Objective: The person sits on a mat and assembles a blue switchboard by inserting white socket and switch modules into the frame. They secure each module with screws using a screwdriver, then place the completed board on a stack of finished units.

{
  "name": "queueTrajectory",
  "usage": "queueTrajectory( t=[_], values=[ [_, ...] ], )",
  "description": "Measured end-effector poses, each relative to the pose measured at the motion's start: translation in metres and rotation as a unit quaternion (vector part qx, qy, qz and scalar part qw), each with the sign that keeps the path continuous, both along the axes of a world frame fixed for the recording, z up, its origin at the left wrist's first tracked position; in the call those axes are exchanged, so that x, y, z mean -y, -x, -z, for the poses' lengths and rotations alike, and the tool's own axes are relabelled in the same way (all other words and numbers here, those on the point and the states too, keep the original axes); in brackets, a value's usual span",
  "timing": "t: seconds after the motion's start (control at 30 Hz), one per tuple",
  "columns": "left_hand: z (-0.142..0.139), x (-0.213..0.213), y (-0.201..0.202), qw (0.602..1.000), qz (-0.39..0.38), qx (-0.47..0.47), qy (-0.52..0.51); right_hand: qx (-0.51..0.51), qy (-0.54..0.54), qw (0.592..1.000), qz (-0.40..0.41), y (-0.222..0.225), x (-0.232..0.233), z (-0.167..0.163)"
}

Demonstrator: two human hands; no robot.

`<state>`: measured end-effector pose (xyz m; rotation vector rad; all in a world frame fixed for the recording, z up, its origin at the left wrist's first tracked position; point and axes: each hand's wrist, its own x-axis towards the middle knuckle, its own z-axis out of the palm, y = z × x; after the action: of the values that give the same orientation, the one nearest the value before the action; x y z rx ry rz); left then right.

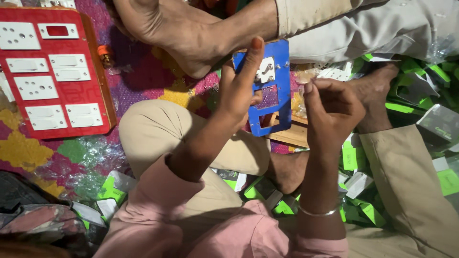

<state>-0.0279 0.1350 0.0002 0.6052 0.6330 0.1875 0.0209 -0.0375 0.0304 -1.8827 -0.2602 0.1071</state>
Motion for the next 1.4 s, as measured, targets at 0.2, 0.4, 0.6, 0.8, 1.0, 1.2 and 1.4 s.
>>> queueTrajectory(
  t=[0.2,0.4,0.6,0.8,1.0,1.2,1.4],
  values=[
    [-0.002,0.005,0.002,0.999,0.012,0.029,-0.043,0.072,-0.028,0.985,-0.152,-0.002,-0.012,-0.019],
    [-0.002,0.008,0.002,0.999,0.024,0.021,-0.029,0.178,0.103,0.962,-0.181,-0.005,-0.022,-0.027],
    [0.002,0.011,0.004,0.999,0.019,0.043,0.005,0.141,0.073,0.97,-0.184,-0.003,-0.026,-0.02],
    [0.003,0.01,0.004,0.999,0.028,0.026,-0.005,0.151,0.066,0.967,-0.194,-0.004,-0.026,-0.017],
    [0.0,0.01,0.004,0.998,0.032,0.005,-0.054,0.196,0.122,0.954,-0.193,-0.004,-0.026,-0.02],
    [-0.002,0.01,0.003,0.997,0.032,-0.001,-0.066,0.139,0.062,0.97,-0.187,0.002,-0.026,-0.017],
    [0.0,0.01,0.003,0.999,0.023,0.002,-0.044,0.141,0.064,0.971,-0.179,0.003,-0.025,-0.017]
  ],
)
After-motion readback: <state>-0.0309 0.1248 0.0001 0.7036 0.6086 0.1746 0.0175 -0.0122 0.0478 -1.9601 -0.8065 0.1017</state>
